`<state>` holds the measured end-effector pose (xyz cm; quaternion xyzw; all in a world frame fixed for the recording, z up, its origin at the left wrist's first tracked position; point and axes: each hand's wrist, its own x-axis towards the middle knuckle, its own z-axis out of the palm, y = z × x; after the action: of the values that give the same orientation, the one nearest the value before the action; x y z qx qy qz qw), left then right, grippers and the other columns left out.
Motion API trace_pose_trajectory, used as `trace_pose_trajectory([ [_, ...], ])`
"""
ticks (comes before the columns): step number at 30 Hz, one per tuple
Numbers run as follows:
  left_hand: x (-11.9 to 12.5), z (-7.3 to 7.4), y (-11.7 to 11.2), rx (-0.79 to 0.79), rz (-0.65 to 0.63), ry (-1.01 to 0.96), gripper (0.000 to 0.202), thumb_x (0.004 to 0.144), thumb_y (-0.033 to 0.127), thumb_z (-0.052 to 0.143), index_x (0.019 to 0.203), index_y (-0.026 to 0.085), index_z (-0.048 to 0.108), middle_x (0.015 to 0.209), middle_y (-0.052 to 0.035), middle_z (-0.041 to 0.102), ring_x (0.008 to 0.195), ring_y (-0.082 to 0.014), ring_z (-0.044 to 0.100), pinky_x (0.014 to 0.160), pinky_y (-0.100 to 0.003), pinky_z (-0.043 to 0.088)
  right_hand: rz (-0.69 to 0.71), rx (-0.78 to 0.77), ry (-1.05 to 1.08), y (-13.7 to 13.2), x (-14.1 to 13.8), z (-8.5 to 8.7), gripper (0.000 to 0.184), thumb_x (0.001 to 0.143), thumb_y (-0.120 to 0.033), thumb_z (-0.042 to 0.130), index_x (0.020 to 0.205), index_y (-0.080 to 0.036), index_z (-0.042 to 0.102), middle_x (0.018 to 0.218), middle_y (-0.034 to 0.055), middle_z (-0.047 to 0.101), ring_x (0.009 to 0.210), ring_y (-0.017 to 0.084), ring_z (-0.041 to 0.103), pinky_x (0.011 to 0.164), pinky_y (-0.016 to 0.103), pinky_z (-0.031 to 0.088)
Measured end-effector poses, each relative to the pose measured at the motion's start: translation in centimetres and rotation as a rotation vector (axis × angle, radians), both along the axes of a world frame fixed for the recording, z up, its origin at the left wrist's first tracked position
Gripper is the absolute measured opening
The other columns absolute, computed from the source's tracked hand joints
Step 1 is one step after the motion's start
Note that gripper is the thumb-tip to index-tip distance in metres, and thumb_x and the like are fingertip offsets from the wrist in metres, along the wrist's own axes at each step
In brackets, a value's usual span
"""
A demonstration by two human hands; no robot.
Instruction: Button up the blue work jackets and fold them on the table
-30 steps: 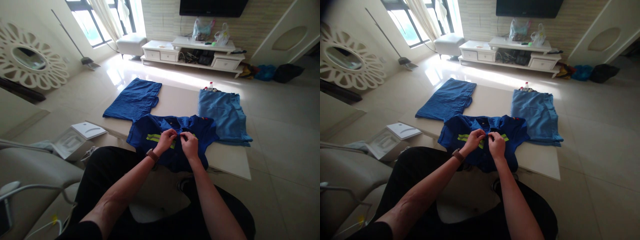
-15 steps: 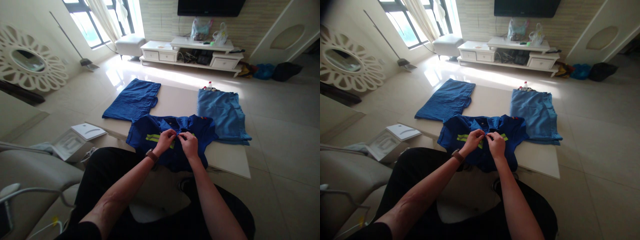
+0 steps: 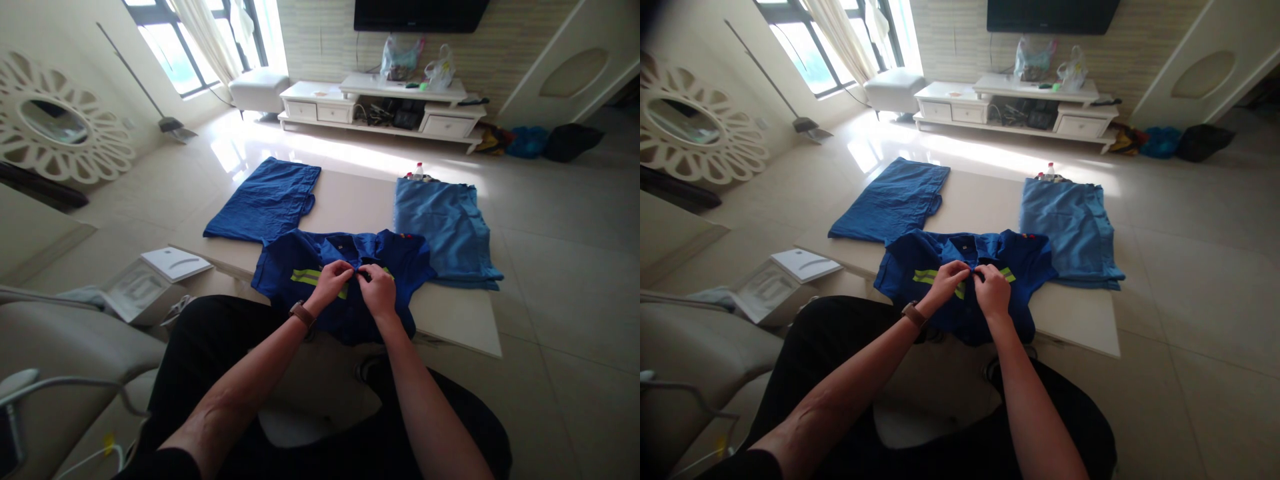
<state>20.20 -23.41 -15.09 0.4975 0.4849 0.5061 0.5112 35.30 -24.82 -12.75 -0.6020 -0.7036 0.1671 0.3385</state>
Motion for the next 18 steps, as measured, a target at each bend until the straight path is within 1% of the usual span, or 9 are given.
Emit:
trace_pose_trajectory([
  [3,0.36,-0.11,0.05,-0.046,0.035,-0.028,0.034,0.072,0.045,0.085,0.079,0.014,0.072,0.076,-0.0038,0.072,0.069,-0.014,0.063,0.066,-0.026,0.049,0.006,0.014,-0.006,-0.08,-0.13,0.02,0.017,0.094,-0.024,0.058,0.096,-0.026,0.075,0.097,0.0055,0.073,0.09,0.024,0.067,0.075,0.033,0.048],
  [5,0.53,-0.13,0.19,-0.052,0.054,-0.033,0.035,0.072,0.046,0.086,0.078,0.014,0.073,0.074,-0.0038,0.072,0.068,-0.0135,0.062,0.065,-0.026,0.049,0.001,0.023,-0.004,-0.13,-0.22,0.12,0.018,0.095,-0.025,0.057,0.095,-0.026,0.075,0.098,0.0058,0.072,0.09,0.024,0.066,0.075,0.032,0.048],
  [9,0.76,0.07,0.39,-0.04,0.089,-0.022,0.031,0.076,0.044,0.081,0.077,0.015,0.071,0.072,-0.0029,0.071,0.065,-0.0127,0.062,0.065,-0.026,0.048,0.005,0.029,0.011,-0.17,-0.35,0.34,0.018,0.096,-0.026,0.057,0.093,-0.025,0.075,0.098,0.006,0.071,0.089,0.023,0.065,0.075,0.031,0.047],
  [12,0.9,0.31,0.34,-0.058,0.108,-0.054,0.028,0.075,0.04,0.082,0.079,0.016,0.067,0.069,-0.0007,0.069,0.064,-0.0123,0.062,0.062,-0.024,0.046,-0.008,0.038,0.006,-0.2,-0.39,0.42,0.017,0.096,-0.027,0.059,0.092,-0.024,0.075,0.099,0.0062,0.069,0.086,0.022,0.064,0.074,0.031,0.047],
  [18,0.98,0.37,0.23,-0.147,0.116,-0.153,0.035,0.071,0.037,0.084,0.082,0.019,0.056,0.064,0.0045,0.063,0.054,-0.0077,0.051,0.053,-0.021,0.034,-0.035,0.076,0.062,-0.12,-0.38,0.44,0.016,0.092,-0.031,0.062,0.086,-0.023,0.075,0.107,0.0084,0.065,0.091,0.023,0.064,0.078,0.034,0.051],
])
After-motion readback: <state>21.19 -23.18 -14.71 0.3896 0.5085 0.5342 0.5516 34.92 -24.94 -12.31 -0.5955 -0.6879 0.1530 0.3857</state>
